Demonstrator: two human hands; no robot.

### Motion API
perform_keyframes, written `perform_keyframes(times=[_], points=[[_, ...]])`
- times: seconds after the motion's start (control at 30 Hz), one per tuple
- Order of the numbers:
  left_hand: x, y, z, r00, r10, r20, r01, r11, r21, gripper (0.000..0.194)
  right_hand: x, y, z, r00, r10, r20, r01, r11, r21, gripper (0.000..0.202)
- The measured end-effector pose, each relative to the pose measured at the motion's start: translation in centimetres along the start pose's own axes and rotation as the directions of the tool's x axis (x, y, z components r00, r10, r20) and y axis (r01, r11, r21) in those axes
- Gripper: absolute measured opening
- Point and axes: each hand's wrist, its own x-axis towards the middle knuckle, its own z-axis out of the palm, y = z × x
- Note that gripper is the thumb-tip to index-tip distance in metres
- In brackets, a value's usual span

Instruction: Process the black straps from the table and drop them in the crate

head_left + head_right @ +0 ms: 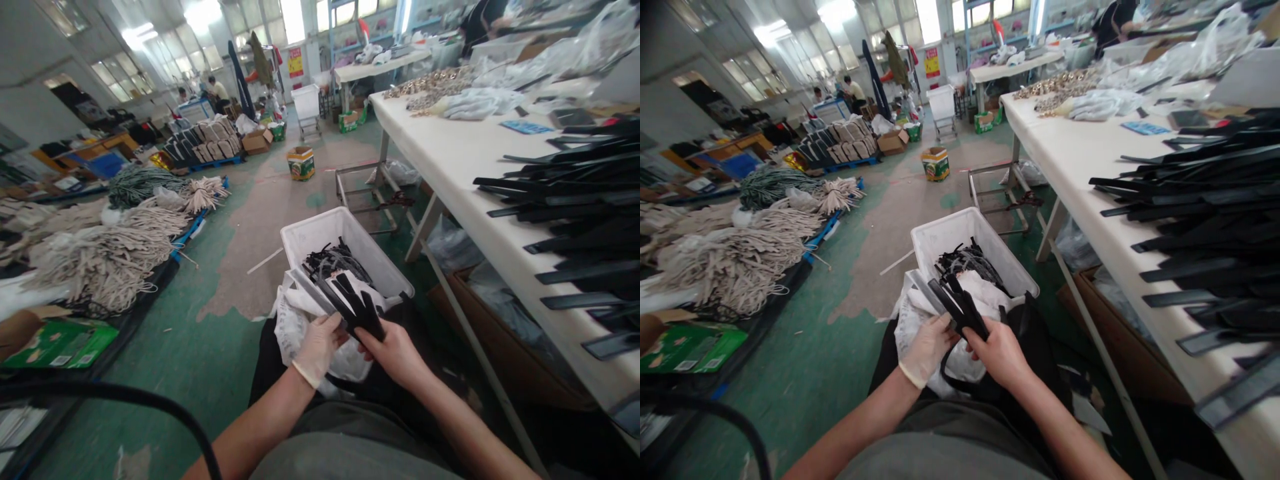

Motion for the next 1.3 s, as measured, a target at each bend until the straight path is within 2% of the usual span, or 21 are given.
perform_keyframes(times=[0.07,0.17,0.23,0.37,0.43,0.57,0.63,0.77,0.83,0.97,1.07,1.2,1.3], points=[[0.3,-0.1,0.0,1.0,0.006,0.007,-0.006,1.0,-0.008,0.04,0.3,-0.1,0.0,0.999,0.014,0.043,-0.016,0.999,0.047,0.028],[1.1,1.3,-1.3,0.993,0.051,-0.103,-0.057,0.997,-0.051,0.037,-0.3,0.6,-0.8,0.991,0.056,0.122,-0.055,0.998,-0.012,0.027],[1.3,1.6,-2.0,0.988,0.048,-0.148,-0.055,0.998,-0.041,0.035,-0.7,1.1,-1.0,0.993,0.059,0.104,-0.052,0.996,-0.072,0.025],[0.6,-0.4,-0.8,1.0,-0.031,-0.006,0.031,0.999,0.018,0.038,0.2,1.0,0.0,1.0,-0.003,-0.024,0.001,0.996,-0.088,0.024],[0.5,-0.7,-0.1,0.999,-0.026,0.036,0.026,1.0,0.008,0.039,0.7,0.8,0.2,1.0,-0.016,-0.021,0.014,0.998,-0.061,0.025],[1.5,1.7,-0.6,0.991,0.074,-0.108,-0.078,0.996,-0.032,0.029,0.0,1.2,-0.7,0.996,0.024,0.087,-0.018,0.997,-0.075,0.024],[1.7,2.3,-1.0,0.988,0.074,-0.137,-0.076,0.997,-0.008,0.026,-0.4,1.4,-0.8,0.997,0.027,0.068,-0.019,0.992,-0.124,0.024],[1.2,-0.1,0.1,1.0,-0.005,0.02,0.005,0.999,0.036,0.03,0.7,1.2,0.2,0.998,-0.032,-0.046,0.027,0.993,-0.112,0.024],[1.1,-1.0,0.6,0.998,-0.004,0.055,0.003,1.0,0.023,0.031,1.3,1.2,0.3,0.999,-0.051,-0.018,0.05,0.997,-0.054,0.025],[1.8,0.7,-0.7,0.996,0.049,-0.074,-0.051,0.998,-0.021,0.024,0.5,2.4,-0.8,0.998,0.003,0.069,0.002,0.997,-0.077,0.026],[2.1,1.8,-1.7,0.991,0.052,-0.126,-0.056,0.998,-0.027,0.02,-0.6,3.5,-1.3,0.998,0.04,0.05,-0.033,0.991,-0.127,0.028],[2.0,1.0,-1.0,0.994,0.026,-0.104,-0.029,0.999,-0.034,0.022,-1.1,3.5,-1.1,0.998,0.062,0.0,-0.062,0.998,0.022,0.032],[2.3,0.9,-0.5,0.99,0.067,-0.123,-0.07,0.997,-0.022,0.023,-1.5,3.3,-1.5,0.988,0.113,0.108,-0.126,0.986,0.113,0.032]])
